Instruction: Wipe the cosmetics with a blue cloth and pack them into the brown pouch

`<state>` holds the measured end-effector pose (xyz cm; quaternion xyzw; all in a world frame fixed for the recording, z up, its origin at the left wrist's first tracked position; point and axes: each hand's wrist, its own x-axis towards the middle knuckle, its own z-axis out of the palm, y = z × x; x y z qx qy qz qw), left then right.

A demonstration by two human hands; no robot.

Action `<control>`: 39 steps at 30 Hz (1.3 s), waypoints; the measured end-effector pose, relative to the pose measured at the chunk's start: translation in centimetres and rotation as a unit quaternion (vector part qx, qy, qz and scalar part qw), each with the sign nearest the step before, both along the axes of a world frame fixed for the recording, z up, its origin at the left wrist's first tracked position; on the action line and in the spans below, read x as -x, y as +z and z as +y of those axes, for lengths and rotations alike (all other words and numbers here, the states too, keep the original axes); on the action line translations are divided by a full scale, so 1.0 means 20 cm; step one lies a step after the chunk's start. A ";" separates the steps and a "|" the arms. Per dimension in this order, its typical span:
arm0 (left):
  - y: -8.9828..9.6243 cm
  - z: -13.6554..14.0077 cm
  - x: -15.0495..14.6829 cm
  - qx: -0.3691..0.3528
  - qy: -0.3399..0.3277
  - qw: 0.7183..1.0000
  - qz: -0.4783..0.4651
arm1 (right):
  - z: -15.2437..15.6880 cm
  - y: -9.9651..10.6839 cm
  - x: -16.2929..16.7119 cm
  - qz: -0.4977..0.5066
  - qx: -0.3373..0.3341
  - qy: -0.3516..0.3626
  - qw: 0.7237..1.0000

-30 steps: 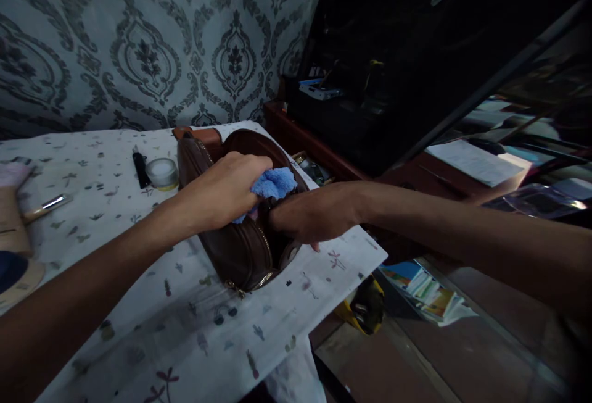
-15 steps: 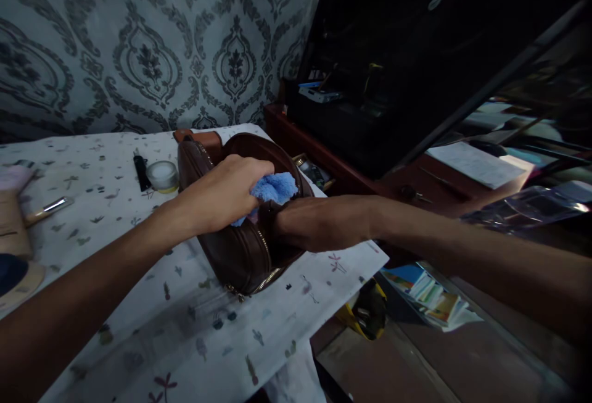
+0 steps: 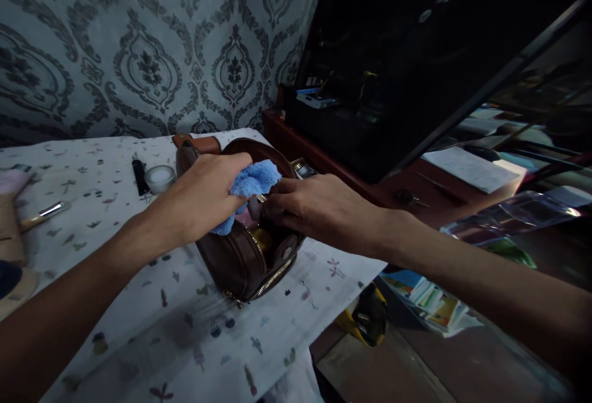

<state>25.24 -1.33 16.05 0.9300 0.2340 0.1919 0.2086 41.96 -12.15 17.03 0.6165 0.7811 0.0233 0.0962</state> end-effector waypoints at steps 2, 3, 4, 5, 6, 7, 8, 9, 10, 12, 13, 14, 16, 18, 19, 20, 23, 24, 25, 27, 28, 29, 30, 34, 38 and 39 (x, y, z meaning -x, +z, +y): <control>-0.01 0.00 0.00 -0.006 -0.002 1.000 0.001 | 0.01 0.00 0.03 -0.034 -0.002 -0.003 0.999; -0.01 0.00 0.00 -0.009 0.000 1.000 0.000 | 0.02 -0.01 0.03 -0.051 -0.005 -0.004 0.999; -0.01 0.00 0.00 -0.010 0.003 1.000 -0.001 | 0.02 -0.01 0.04 -0.065 -0.009 -0.006 0.998; 0.00 0.00 0.00 -0.008 0.008 1.000 -0.002 | 0.03 -0.02 0.03 -0.078 -0.015 -0.008 0.997; 0.00 -0.01 0.00 -0.006 0.014 1.000 -0.003 | 0.03 -0.03 0.03 -0.086 -0.021 -0.011 0.996; 0.00 -0.02 0.00 -0.002 0.022 1.000 -0.006 | 0.03 -0.03 0.02 -0.091 -0.024 -0.014 0.995; 0.01 -0.02 0.01 0.001 0.029 1.000 -0.010 | 0.03 -0.04 0.02 -0.093 -0.026 -0.017 0.995; 0.02 -0.03 0.01 0.002 0.034 0.999 -0.015 | 0.04 -0.04 0.02 -0.094 -0.026 -0.020 0.995; 0.02 -0.03 0.02 0.001 0.039 0.999 -0.024 | 0.04 -0.04 0.02 -0.094 -0.022 -0.024 0.995; 0.03 -0.04 0.03 -0.006 0.044 0.998 -0.046 | 0.04 -0.03 0.03 -0.098 -0.009 -0.033 0.995; 0.03 -0.04 0.04 -0.010 0.046 0.997 -0.059 | 0.04 -0.03 0.03 -0.101 -0.005 -0.039 0.994; 0.04 -0.04 0.05 -0.013 0.049 0.996 -0.070 | 0.04 -0.02 0.04 -0.104 -0.002 -0.043 0.994; 0.04 -0.04 0.07 -0.010 0.051 0.995 -0.081 | 0.04 -0.02 0.05 -0.111 0.000 -0.047 0.993; 0.03 -0.03 0.09 -0.006 0.045 0.996 -0.082 | 0.04 -0.02 0.06 -0.116 -0.004 -0.051 0.992; 0.03 -0.03 0.10 -0.004 0.041 0.996 -0.081 | 0.03 -0.03 0.06 -0.117 -0.007 -0.053 0.992; 0.03 -0.03 0.10 -0.003 0.037 0.996 -0.080 | 0.03 -0.03 0.06 -0.117 -0.011 -0.053 0.992; 0.02 -0.03 0.09 -0.008 0.034 0.997 -0.073 | 0.02 -0.03 0.06 -0.118 -0.014 -0.053 0.992; 0.02 -0.02 0.08 -0.013 0.034 0.997 -0.070 | 0.02 -0.03 0.06 -0.115 -0.015 -0.052 0.992; 0.02 -0.02 0.07 -0.020 0.033 0.997 -0.069 | 0.01 -0.03 0.06 -0.112 -0.016 -0.052 0.992; 0.02 0.01 0.03 -0.032 0.037 0.996 -0.072 | 0.00 -0.03 0.05 -0.103 -0.022 -0.050 0.993; 0.03 0.02 0.01 -0.034 0.041 0.996 -0.075 | 0.00 -0.03 0.05 -0.099 -0.026 -0.048 0.994; 0.02 0.04 -0.02 -0.033 0.048 0.995 -0.077 | 0.00 -0.04 0.04 -0.094 -0.030 -0.045 0.994; 0.02 0.06 -0.04 -0.028 0.057 0.995 -0.076 | -0.01 -0.04 0.04 -0.090 -0.033 -0.041 0.995; 0.01 0.15 -0.15 0.014 0.093 0.995 -0.046 | -0.01 -0.04 0.03 -0.082 -0.043 -0.033 0.995; -0.03 0.23 -0.25 0.058 0.100 0.993 -0.031 | -0.01 -0.04 0.03 -0.080 -0.045 -0.033 0.995; -0.03 0.24 -0.26 0.072 0.110 0.991 -0.023 | -0.01 -0.04 0.03 -0.078 -0.047 -0.031 0.995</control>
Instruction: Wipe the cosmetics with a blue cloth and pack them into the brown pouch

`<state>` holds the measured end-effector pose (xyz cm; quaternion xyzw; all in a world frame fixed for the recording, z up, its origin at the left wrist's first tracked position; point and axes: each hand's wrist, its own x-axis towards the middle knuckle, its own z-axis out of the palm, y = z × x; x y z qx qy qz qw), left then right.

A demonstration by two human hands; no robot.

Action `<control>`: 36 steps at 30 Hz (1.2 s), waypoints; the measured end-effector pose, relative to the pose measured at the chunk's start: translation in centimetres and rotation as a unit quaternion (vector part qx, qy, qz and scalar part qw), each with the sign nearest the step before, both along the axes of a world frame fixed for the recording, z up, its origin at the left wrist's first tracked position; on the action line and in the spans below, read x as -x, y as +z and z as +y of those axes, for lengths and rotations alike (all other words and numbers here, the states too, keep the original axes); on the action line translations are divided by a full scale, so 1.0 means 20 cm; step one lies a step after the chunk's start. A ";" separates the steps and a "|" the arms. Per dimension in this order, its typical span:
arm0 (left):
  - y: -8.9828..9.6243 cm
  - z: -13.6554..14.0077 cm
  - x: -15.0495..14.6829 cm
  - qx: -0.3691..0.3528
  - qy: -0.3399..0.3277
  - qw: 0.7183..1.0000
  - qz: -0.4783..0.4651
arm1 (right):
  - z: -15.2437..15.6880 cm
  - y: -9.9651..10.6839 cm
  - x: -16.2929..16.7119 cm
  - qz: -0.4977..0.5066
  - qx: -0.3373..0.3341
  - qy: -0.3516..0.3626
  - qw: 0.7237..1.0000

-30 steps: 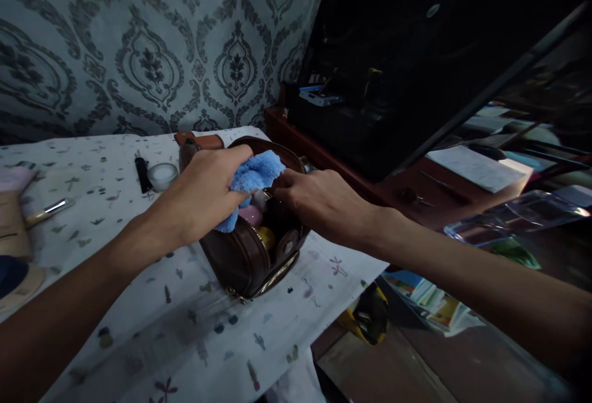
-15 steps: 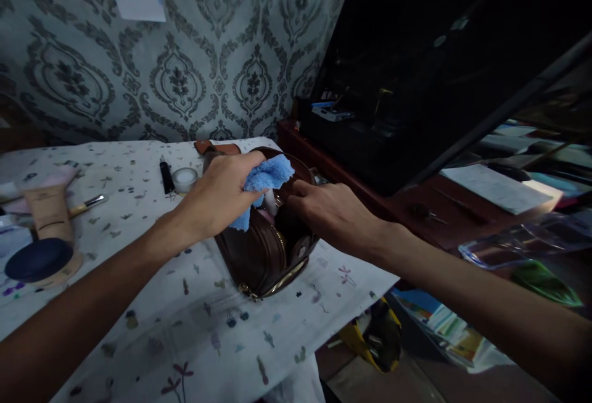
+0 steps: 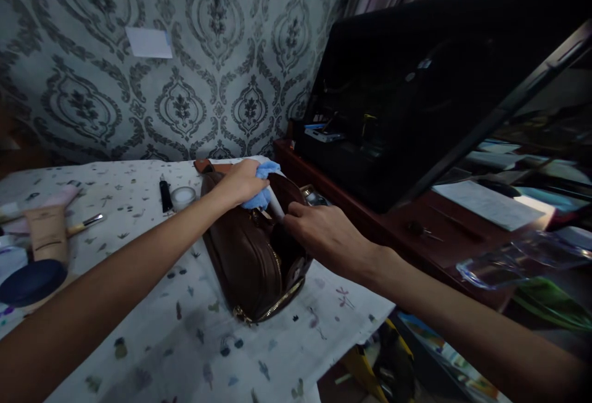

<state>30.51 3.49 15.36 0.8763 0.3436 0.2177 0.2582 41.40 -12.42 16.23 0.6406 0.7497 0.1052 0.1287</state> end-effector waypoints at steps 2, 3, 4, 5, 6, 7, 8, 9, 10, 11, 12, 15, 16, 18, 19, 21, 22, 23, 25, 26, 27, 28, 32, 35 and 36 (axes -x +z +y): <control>-0.01 0.02 -0.03 0.026 0.031 0.999 0.019 | 0.00 0.00 -0.01 0.003 -0.004 0.003 1.000; -0.01 0.03 -0.04 0.032 0.043 0.998 0.032 | 0.00 -0.01 -0.01 0.003 -0.006 0.003 1.000; -0.02 0.03 -0.04 0.031 0.049 0.997 0.046 | 0.00 -0.01 -0.01 0.004 -0.008 0.003 1.000; -0.02 0.03 -0.05 0.024 0.049 0.997 0.060 | 0.00 -0.01 -0.02 0.005 -0.009 0.004 1.000; -0.01 0.04 -0.05 0.013 0.048 0.996 0.074 | 0.00 -0.02 -0.02 0.007 -0.012 0.005 1.000; -0.01 0.04 -0.06 0.000 0.046 0.995 0.087 | 0.00 -0.02 -0.02 0.009 -0.014 0.006 1.000; -0.01 0.04 -0.06 -0.013 0.043 0.995 0.094 | 0.00 -0.02 -0.02 0.012 -0.018 0.007 1.000; -0.01 0.03 -0.06 -0.025 0.041 0.994 0.097 | -0.01 -0.02 -0.02 0.015 -0.020 0.007 1.000; 0.00 0.03 -0.06 -0.034 0.039 0.994 0.097 | -0.01 -0.02 -0.02 0.018 -0.023 0.007 1.000; 0.00 0.03 -0.06 -0.041 0.036 0.994 0.094 | -0.01 -0.02 -0.02 0.019 -0.024 0.007 1.000; 0.00 0.03 -0.06 -0.044 0.033 0.994 0.091 | -0.01 -0.01 -0.02 0.019 -0.024 0.006 1.000; 0.03 0.04 -0.02 -0.053 0.031 0.996 0.069 | -0.01 -0.01 -0.02 0.011 -0.019 0.004 1.000; 0.04 0.04 0.00 -0.060 0.030 0.997 0.048 | -0.01 -0.01 -0.01 0.010 -0.018 0.006 1.000; 0.06 0.03 0.06 -0.073 0.027 0.997 -0.006 | -0.01 -0.01 -0.02 0.010 -0.025 0.011 1.000; 0.08 0.03 0.09 -0.075 0.022 0.997 -0.027 | -0.02 -0.02 -0.02 0.011 -0.031 0.014 0.999; 0.10 0.03 0.15 -0.056 -0.014 0.998 -0.013 | -0.01 -0.02 -0.02 0.012 -0.038 0.020 0.999; 0.10 0.02 0.16 -0.045 -0.049 0.998 0.023 | -0.01 -0.02 -0.01 0.010 -0.037 0.019 0.999; 0.11 0.02 0.17 -0.043 -0.092 0.992 0.072 | 0.00 -0.01 -0.01 0.006 -0.031 0.015 0.999; 0.11 0.00 0.17 -0.075 -0.178 0.965 0.177 | 0.04 0.01 -0.01 -0.008 -0.020 0.007 1.000; 0.11 -0.02 0.17 -0.103 -0.206 0.947 0.224 | 0.07 0.03 0.00 -0.017 -0.018 0.008 1.000; 0.11 -0.05 0.16 -0.133 -0.218 0.929 0.267 | 0.11 0.04 0.00 -0.027 -0.019 0.015 0.999; 0.11 -0.07 0.15 -0.159 -0.219 0.912 0.307 | 0.16 0.05 0.00 -0.038 -0.023 0.029 0.999; 0.13 -0.17 0.15 -0.207 -0.220 0.860 0.412 | 0.36 0.04 0.01 -0.083 -0.019 0.091 0.992; 0.13 -0.19 0.16 -0.203 -0.243 0.844 0.433 | 0.48 -0.02 0.03 -0.107 0.001 0.087 0.990; 0.12 -0.18 0.16 -0.197 -0.248 0.842 0.436 | 0.50 -0.04 0.03 -0.110 0.008 0.076 0.991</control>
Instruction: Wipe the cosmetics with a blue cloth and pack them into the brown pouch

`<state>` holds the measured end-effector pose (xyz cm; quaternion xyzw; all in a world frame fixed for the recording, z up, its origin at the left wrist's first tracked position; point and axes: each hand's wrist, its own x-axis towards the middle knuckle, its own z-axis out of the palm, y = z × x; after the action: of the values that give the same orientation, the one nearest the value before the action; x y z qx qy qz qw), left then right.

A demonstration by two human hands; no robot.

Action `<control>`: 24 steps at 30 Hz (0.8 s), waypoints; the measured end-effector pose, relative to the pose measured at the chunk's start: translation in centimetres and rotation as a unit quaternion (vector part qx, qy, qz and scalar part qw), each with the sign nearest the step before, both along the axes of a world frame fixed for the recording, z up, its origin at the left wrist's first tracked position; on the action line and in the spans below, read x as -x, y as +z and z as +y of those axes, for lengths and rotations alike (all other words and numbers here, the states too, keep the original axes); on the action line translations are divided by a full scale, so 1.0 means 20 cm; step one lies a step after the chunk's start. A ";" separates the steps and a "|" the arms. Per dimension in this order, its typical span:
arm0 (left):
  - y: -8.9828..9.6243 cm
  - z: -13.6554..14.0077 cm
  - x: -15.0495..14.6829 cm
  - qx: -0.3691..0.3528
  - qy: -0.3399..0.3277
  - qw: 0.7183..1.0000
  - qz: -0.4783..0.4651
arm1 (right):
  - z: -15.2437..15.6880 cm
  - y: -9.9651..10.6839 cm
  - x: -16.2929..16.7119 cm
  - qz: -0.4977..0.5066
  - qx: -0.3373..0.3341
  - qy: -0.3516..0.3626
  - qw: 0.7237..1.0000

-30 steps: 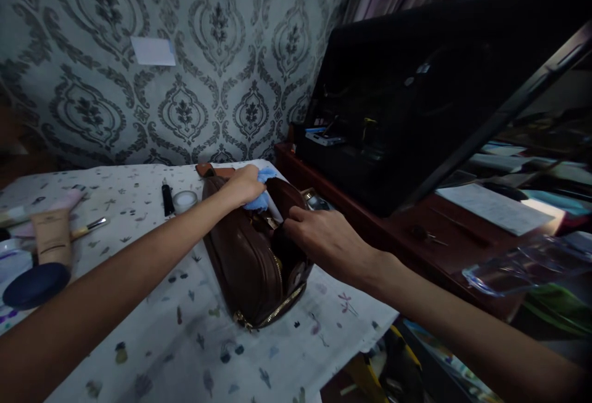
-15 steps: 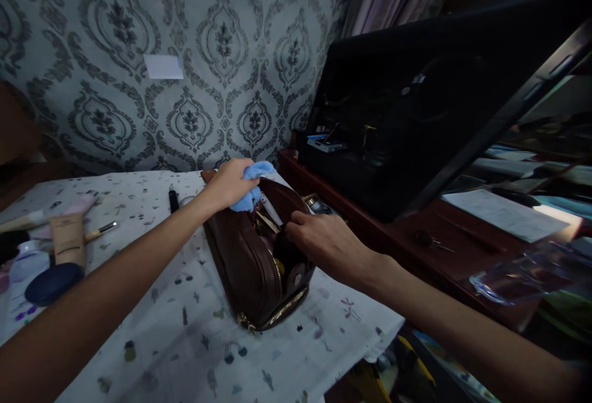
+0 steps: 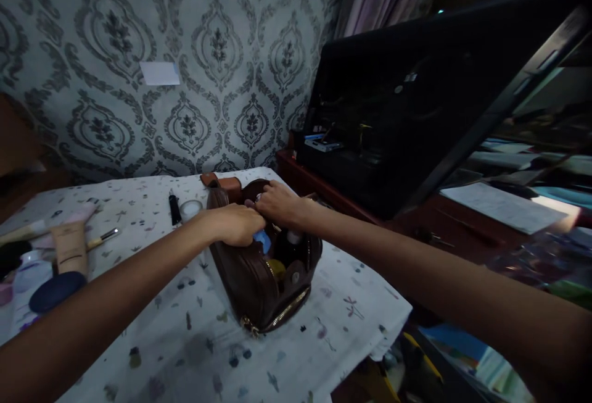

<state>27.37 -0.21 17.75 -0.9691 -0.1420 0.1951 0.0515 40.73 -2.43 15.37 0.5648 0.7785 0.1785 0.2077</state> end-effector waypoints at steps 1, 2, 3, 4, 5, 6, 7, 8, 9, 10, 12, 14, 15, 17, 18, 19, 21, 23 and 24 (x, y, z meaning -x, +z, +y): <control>-0.01 0.01 0.00 0.006 -0.001 1.000 0.005 | 0.02 -0.02 0.01 -0.001 0.005 -0.012 1.000; -0.02 0.01 0.00 0.012 -0.002 1.000 0.008 | 0.03 -0.03 0.01 0.000 0.006 -0.024 1.000; -0.03 0.02 0.00 0.017 -0.003 1.000 0.010 | 0.03 -0.04 0.02 0.003 0.003 -0.032 0.999; -0.04 0.02 0.00 0.021 -0.005 1.000 0.009 | 0.03 -0.04 0.02 0.007 0.001 -0.039 0.999; -0.05 0.02 0.00 0.024 -0.007 1.000 0.005 | 0.03 -0.04 0.03 0.012 -0.003 -0.042 0.999; -0.05 0.02 0.00 0.025 -0.008 1.000 -0.001 | 0.02 -0.04 0.03 0.017 -0.006 -0.046 0.999; -0.06 0.02 0.00 0.025 -0.009 1.000 -0.008 | 0.02 -0.04 0.03 0.021 -0.008 -0.052 0.998; -0.07 0.02 0.01 0.023 -0.008 1.000 -0.014 | 0.02 -0.04 0.04 0.024 -0.009 -0.060 0.998; -0.08 0.02 0.01 0.020 -0.005 1.000 -0.020 | 0.03 -0.04 0.04 0.027 -0.008 -0.068 0.997; -0.08 0.01 0.01 0.016 -0.002 1.000 -0.023 | 0.03 -0.04 0.04 0.030 -0.009 -0.077 0.997; -0.09 0.01 0.02 0.012 0.001 1.000 -0.026 | 0.03 -0.05 0.05 0.036 -0.015 -0.092 0.995; -0.10 0.01 0.02 0.013 0.002 1.000 -0.027 | 0.03 -0.06 0.06 0.046 -0.026 -0.102 0.993; -0.10 0.01 0.03 0.014 0.003 0.999 -0.029 | 0.03 -0.06 0.07 0.051 -0.033 -0.103 0.993; -0.10 0.01 0.03 0.017 0.008 0.999 -0.031 | 0.02 -0.06 0.07 0.064 -0.050 -0.101 0.992; -0.10 0.00 0.03 0.017 0.010 0.999 -0.030 | 0.02 -0.06 0.06 0.071 -0.060 -0.098 0.991; -0.10 0.00 0.03 0.017 0.012 0.999 -0.028 | 0.02 -0.06 0.06 0.079 -0.071 -0.097 0.990; -0.10 0.00 0.03 0.016 0.017 0.999 -0.025 | 0.02 -0.05 0.05 0.094 -0.084 -0.102 0.987; -0.10 0.01 0.03 0.016 0.021 0.999 -0.022 | 0.02 -0.03 0.05 0.102 -0.081 -0.111 0.985; -0.10 0.01 0.03 0.017 0.021 0.999 -0.022 | 0.02 -0.02 0.05 0.105 -0.075 -0.116 0.985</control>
<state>26.83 -0.06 15.78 -0.9707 -0.1600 0.1770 0.0275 39.66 -1.96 14.90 0.6809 0.7096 0.1505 0.1010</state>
